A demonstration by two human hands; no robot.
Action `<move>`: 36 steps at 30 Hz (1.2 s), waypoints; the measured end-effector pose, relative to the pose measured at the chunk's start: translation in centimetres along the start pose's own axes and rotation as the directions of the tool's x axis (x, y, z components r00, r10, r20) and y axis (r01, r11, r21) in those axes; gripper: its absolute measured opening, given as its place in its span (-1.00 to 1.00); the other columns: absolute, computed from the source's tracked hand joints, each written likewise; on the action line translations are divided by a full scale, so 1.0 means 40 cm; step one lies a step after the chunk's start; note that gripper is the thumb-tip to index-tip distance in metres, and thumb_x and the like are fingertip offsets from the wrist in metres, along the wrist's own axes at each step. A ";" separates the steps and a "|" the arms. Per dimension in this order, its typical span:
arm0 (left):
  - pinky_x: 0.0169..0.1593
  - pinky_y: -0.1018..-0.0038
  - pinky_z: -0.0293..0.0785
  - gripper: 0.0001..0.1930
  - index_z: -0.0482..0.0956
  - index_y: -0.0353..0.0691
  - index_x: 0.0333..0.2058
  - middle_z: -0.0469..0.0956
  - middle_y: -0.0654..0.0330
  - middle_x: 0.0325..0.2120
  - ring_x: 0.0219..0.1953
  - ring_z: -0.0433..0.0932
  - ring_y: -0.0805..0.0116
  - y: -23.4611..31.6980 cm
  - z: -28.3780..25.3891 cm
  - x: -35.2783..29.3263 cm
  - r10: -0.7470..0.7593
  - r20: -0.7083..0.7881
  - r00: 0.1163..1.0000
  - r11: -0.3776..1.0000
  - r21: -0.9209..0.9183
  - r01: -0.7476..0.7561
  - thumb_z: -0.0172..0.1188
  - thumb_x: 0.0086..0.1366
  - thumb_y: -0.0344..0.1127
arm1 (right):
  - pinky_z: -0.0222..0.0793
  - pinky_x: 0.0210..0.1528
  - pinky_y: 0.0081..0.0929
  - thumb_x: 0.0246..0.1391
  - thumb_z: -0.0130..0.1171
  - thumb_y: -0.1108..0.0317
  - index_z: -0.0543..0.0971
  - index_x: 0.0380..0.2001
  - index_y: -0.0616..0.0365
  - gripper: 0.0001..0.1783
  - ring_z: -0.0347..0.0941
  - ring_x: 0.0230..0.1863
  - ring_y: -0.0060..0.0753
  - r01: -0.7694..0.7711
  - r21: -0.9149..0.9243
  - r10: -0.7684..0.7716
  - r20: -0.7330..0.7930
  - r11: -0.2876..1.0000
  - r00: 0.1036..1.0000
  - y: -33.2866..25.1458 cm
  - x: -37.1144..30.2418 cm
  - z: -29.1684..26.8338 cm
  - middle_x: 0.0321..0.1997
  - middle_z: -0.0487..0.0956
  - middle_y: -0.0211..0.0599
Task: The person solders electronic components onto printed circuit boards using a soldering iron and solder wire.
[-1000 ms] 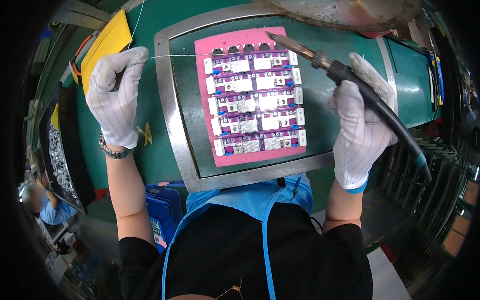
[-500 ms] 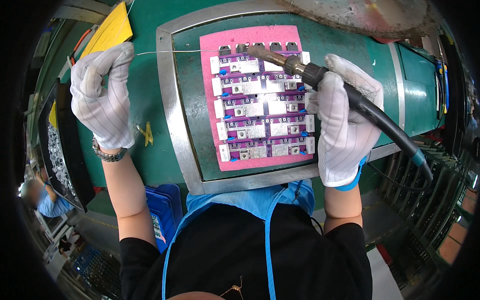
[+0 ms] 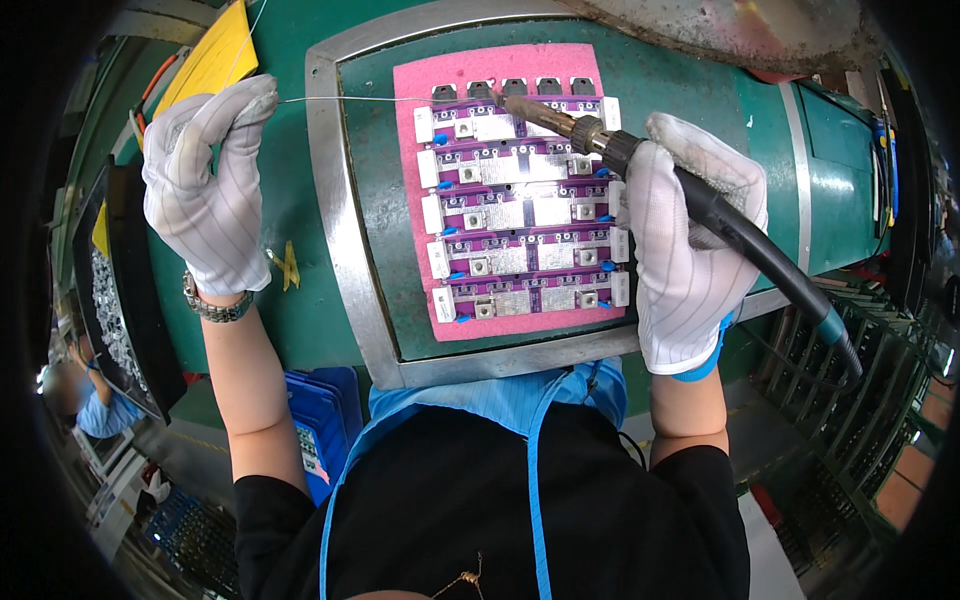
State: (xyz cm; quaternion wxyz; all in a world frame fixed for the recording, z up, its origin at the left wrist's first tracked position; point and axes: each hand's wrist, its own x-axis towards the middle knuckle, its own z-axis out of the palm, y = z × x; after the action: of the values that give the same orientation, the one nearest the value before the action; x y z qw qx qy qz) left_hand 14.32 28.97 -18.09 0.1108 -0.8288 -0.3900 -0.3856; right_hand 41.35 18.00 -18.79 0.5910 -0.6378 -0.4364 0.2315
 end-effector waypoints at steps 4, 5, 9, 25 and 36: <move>-0.21 0.52 0.50 -0.84 0.72 -0.18 -0.32 0.67 0.29 -0.40 -0.32 0.57 0.40 0.002 0.002 -0.004 -0.001 0.015 1.000 1.000 -0.020 0.001 0.38 0.08 -0.50 | 0.49 -0.25 -0.66 0.19 0.18 0.51 0.48 -0.09 0.32 -0.76 0.52 -0.33 -0.59 -0.032 -0.060 0.033 0.012 0.998 0.999 -0.004 -0.005 -0.002 -0.09 0.59 -0.15; -0.23 0.53 0.50 -0.86 0.72 -0.18 -0.33 0.66 0.28 -0.41 -0.32 0.57 0.40 0.006 0.005 -0.003 -0.017 -0.006 1.000 1.000 -0.017 0.016 0.37 0.09 -0.50 | 0.49 -0.25 -0.66 0.19 0.18 0.51 0.48 -0.09 0.32 -0.76 0.52 -0.33 -0.59 -0.032 -0.061 0.033 0.012 0.998 0.999 0.002 -0.003 -0.001 -0.09 0.59 -0.15; -0.27 0.55 0.51 -0.90 0.70 -0.21 -0.34 0.64 0.24 -0.43 -0.32 0.58 0.41 0.010 0.011 -0.003 -0.107 -0.040 0.993 0.994 -0.004 0.107 0.35 0.14 -0.50 | 0.29 -0.47 -0.74 0.26 0.15 0.33 0.54 -0.07 0.24 -0.74 0.39 -0.47 -0.71 0.084 -0.054 -0.090 -0.115 0.995 0.989 0.039 0.007 -0.011 -0.31 0.54 -0.35; -0.18 0.53 0.44 -0.61 0.58 -0.17 0.04 0.58 0.12 -0.14 -0.34 0.48 0.40 0.090 0.095 0.020 -0.014 0.351 0.936 0.886 -0.430 0.174 0.12 0.26 -0.22 | 0.41 -0.38 -0.71 0.22 0.20 0.42 0.47 -0.03 0.25 -0.71 0.47 -0.38 -0.66 0.077 0.064 -0.067 -0.140 0.995 0.988 0.023 0.027 -0.020 -0.08 0.58 -0.25; -0.09 0.49 0.46 -0.53 0.56 -0.10 0.06 0.55 0.15 0.00 -0.08 0.54 0.31 0.122 0.102 -0.007 -0.051 0.491 0.870 0.896 -0.361 0.256 0.35 0.17 -0.15 | 0.35 -0.47 -0.71 0.26 0.18 0.28 0.54 -0.03 0.29 -0.67 0.38 -0.51 -0.70 0.236 -0.024 -0.237 -0.122 0.971 0.964 0.041 0.030 -0.014 -0.45 0.52 -0.36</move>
State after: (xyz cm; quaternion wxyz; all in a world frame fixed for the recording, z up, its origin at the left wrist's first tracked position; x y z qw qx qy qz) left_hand 20.04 27.50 -20.48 -0.1972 -0.8668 -0.3803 -0.2553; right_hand 42.88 18.80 -19.98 0.6374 -0.5969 -0.4729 0.1174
